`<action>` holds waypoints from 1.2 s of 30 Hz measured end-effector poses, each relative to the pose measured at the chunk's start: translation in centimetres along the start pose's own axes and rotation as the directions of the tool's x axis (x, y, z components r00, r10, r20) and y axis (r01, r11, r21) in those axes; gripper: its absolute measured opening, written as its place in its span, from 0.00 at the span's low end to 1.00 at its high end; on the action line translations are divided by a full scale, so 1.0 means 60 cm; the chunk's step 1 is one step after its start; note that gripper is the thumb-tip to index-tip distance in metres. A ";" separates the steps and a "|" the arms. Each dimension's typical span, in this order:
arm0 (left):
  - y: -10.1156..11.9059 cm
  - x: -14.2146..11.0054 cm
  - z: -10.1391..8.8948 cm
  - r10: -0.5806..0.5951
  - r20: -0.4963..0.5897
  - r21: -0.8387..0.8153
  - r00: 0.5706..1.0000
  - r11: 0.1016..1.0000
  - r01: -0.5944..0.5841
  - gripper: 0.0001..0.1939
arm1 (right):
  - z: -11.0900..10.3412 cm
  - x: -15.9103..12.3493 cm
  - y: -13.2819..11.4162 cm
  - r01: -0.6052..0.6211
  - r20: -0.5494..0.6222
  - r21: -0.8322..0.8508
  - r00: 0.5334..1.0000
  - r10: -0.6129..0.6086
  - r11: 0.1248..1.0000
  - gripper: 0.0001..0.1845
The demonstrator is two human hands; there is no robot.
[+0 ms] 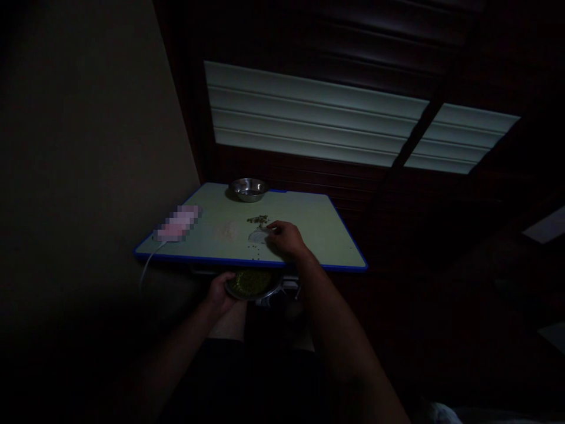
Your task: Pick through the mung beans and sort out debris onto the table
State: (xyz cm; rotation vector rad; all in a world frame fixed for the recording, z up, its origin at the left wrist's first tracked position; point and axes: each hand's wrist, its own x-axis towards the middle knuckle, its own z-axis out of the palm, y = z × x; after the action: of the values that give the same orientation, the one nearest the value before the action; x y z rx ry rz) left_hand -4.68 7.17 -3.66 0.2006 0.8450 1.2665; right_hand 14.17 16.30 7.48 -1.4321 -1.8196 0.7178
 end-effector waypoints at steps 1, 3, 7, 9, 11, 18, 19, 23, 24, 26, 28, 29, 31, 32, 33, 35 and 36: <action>0.000 0.001 0.000 0.004 -0.004 0.000 1.000 1.000 -0.004 0.08 | 0.002 0.002 0.000 0.018 -0.002 -0.021 1.000 -0.018 1.000 0.19; 0.000 0.001 0.000 0.002 -0.011 0.004 1.000 1.000 -0.002 0.09 | 0.006 0.004 0.000 0.049 0.012 -0.044 0.999 -0.048 0.998 0.19; 0.003 -0.005 0.006 0.012 -0.031 0.005 0.999 1.000 -0.011 0.09 | 0.011 0.000 0.002 0.056 0.086 -0.009 0.995 -0.055 0.998 0.19; 0.004 -0.009 0.010 0.000 -0.029 0.005 1.000 1.000 0.000 0.10 | 0.010 -0.006 0.002 0.053 0.126 0.019 0.990 -0.055 0.998 0.19; 0.006 -0.012 0.012 -0.015 -0.025 0.001 1.000 1.000 0.015 0.10 | 0.008 -0.015 0.002 0.057 0.153 0.041 0.986 -0.062 0.998 0.19; 0.007 -0.012 0.016 -0.006 -0.081 0.026 0.997 1.000 0.008 0.08 | 0.004 -0.038 -0.003 0.052 0.239 0.124 0.968 -0.080 0.991 0.18; 0.008 -0.012 0.017 -0.008 -0.079 0.026 0.997 1.000 0.010 0.08 | 0.004 -0.039 -0.004 0.054 0.236 0.132 0.968 -0.084 0.990 0.18; 0.008 -0.016 0.020 -0.015 -0.074 0.017 0.997 1.000 0.016 0.09 | 0.001 -0.044 -0.010 0.047 0.227 0.162 0.970 -0.084 0.986 0.18; 0.008 -0.017 0.020 -0.013 -0.068 0.015 0.998 1.000 0.015 0.09 | -0.001 -0.045 -0.013 0.039 0.232 0.177 0.970 -0.080 0.983 0.17; 0.008 -0.017 0.019 -0.009 -0.056 0.014 0.998 1.000 0.010 0.10 | -0.004 -0.047 -0.018 0.017 0.245 0.216 0.967 -0.071 0.976 0.17; 0.008 -0.017 0.018 -0.005 -0.060 0.014 0.998 1.000 0.006 0.10 | -0.008 -0.049 -0.021 -0.004 0.264 0.256 0.962 -0.066 0.967 0.17; 0.007 -0.016 0.018 -0.001 -0.064 0.012 0.998 1.000 0.002 0.10 | -0.009 -0.050 -0.022 -0.014 0.272 0.274 0.960 -0.064 0.961 0.17; 0.007 -0.015 0.018 0.001 -0.063 0.004 0.998 1.000 -0.001 0.10 | -0.010 -0.052 -0.023 -0.032 0.282 0.310 0.957 -0.060 0.950 0.17; 0.007 -0.015 0.017 -0.001 -0.059 0.001 0.998 1.000 0.001 0.11 | -0.010 -0.053 -0.022 -0.040 0.285 0.328 0.957 -0.058 0.944 0.17; 0.007 -0.014 0.016 -0.006 -0.054 0.000 0.999 1.000 0.006 0.11 | -0.010 -0.053 -0.021 -0.046 0.286 0.346 0.957 -0.058 0.937 0.17; 0.006 -0.012 0.014 -0.014 -0.048 0.004 0.999 1.000 0.014 0.12 | -0.009 -0.054 -0.019 -0.046 0.287 0.374 0.956 -0.068 0.926 0.17; 0.006 -0.011 0.013 -0.016 -0.046 0.006 0.999 1.000 0.016 0.12 | -0.009 -0.054 -0.018 -0.040 0.286 0.381 0.955 -0.077 0.924 0.17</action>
State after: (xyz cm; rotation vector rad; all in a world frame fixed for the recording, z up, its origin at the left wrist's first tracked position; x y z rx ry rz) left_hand -4.47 6.91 -2.62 0.1697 0.8883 1.2576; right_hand 14.43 12.89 8.01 -1.0885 -1.7773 1.2594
